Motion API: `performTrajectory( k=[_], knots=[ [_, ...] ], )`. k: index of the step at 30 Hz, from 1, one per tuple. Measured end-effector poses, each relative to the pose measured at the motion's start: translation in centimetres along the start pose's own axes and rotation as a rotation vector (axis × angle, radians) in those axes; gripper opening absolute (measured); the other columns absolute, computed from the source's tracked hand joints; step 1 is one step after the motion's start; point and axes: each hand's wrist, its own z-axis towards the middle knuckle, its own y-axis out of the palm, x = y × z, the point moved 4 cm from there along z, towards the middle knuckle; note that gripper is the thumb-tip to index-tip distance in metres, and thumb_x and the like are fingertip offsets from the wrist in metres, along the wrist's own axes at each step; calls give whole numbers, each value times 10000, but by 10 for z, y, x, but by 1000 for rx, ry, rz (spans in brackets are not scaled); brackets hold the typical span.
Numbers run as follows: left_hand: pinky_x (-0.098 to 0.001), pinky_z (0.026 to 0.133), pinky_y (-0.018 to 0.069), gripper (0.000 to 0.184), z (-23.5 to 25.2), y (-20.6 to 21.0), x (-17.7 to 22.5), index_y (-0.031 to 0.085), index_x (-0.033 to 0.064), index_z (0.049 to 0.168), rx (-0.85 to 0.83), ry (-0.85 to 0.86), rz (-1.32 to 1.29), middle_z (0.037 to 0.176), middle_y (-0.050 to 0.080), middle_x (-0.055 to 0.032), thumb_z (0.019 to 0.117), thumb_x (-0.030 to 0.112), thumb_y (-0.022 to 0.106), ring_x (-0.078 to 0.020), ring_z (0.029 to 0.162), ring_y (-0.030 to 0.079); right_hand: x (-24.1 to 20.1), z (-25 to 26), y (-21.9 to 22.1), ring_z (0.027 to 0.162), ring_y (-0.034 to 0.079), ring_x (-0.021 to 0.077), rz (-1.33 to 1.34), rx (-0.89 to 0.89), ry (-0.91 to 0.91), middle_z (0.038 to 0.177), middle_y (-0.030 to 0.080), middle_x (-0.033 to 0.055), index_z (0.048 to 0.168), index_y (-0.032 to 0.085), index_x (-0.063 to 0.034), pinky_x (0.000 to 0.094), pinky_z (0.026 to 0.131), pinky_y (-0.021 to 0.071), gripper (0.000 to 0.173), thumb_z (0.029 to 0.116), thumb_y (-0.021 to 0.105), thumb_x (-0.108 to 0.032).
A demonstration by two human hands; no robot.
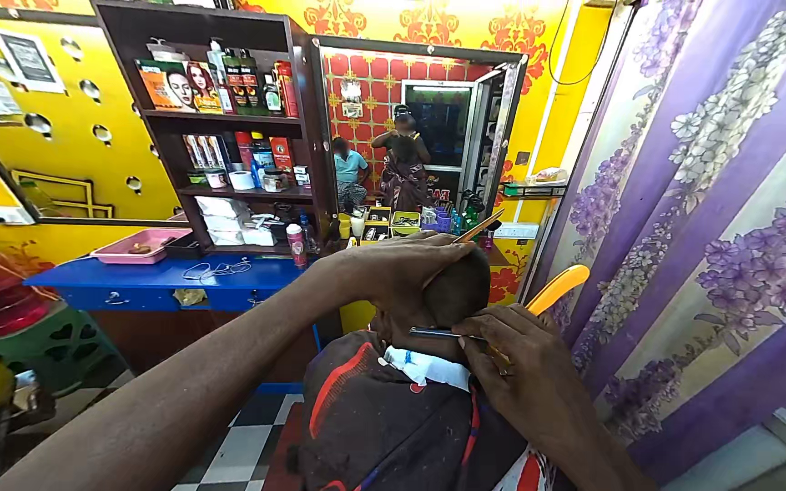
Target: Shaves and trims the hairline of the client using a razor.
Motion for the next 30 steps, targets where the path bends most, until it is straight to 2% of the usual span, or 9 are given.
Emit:
performTrajectory(
  k=[3, 8, 13, 16, 18, 20, 24, 27, 30],
  knots=[
    [-485, 1175, 371, 1162, -1, -1, -1, 283, 152, 1636, 6, 2, 17, 1604, 399, -118, 705, 361, 945, -304, 1480, 376, -1, 1, 1, 967, 653, 95, -16, -12, -13, 1000, 718, -105, 1010, 774, -235, 381, 791, 491, 188, 958, 596, -264],
    [-511, 1163, 373, 1131, -4, 1, -1, 311, 147, 1627, 52, 48, 22, 1587, 428, -122, 713, 378, 936, -316, 1467, 392, -1, 4, -2, 903, 637, 68, -8, -68, -19, 939, 696, -127, 969, 757, -247, 357, 766, 480, 186, 955, 575, -284],
    [-526, 1137, 399, 1072, -4, 4, -3, 348, 152, 1612, 99, 78, -12, 1558, 461, -127, 735, 379, 921, -321, 1440, 427, 3, 12, -7, 825, 644, 53, 67, -257, -13, 877, 673, -123, 952, 732, -238, 340, 748, 549, 144, 927, 603, -298],
    [-500, 1191, 350, 1015, -14, 2, -14, 345, 128, 1615, 136, 173, -164, 1592, 425, -158, 784, 330, 890, -314, 1471, 398, -5, 17, -19, 898, 653, 35, 95, -107, 19, 954, 694, -136, 994, 753, -251, 351, 788, 550, 147, 931, 628, -295],
    [-436, 1207, 351, 994, -21, 0, -30, 346, 105, 1610, 177, 273, -275, 1609, 400, -159, 785, 238, 884, -270, 1476, 402, -18, 19, -30, 977, 657, 43, 3, 29, 37, 1029, 707, -123, 1039, 767, -251, 350, 822, 546, 172, 938, 632, -285],
    [-413, 1194, 373, 1016, -24, 6, -47, 324, 127, 1622, 199, 346, -315, 1616, 386, -149, 788, 284, 882, -241, 1472, 407, -35, 20, -33, 994, 649, 58, -124, 56, 22, 1038, 711, -107, 1035, 768, -248, 349, 821, 512, 169, 926, 640, -267],
    [-443, 1190, 376, 1052, -23, 26, -65, 337, 112, 1615, 280, 446, -321, 1607, 396, -156, 750, 326, 897, -274, 1477, 396, -67, 29, -21, 974, 650, 107, -346, -58, -30, 1019, 719, -85, 1025, 771, -233, 388, 783, 466, 171, 945, 621, -243],
    [-491, 1224, 312, 1079, -19, 33, -64, 308, 121, 1627, 286, 423, -279, 1643, 358, -126, 755, 369, 894, -317, 1517, 328, -82, 37, -20, 956, 642, 111, -474, -183, -18, 1016, 710, -88, 1038, 770, -238, 391, 781, 463, 185, 954, 606, -248],
    [-516, 1208, 322, 1076, -16, 34, -65, 289, 141, 1636, 261, 401, -263, 1656, 337, -110, 773, 392, 882, -344, 1528, 293, -89, 43, -20, 944, 643, 128, -551, -263, 4, 1002, 709, -83, 1037, 766, -230, 407, 774, 444, 193, 952, 594, -244]
  ],
)
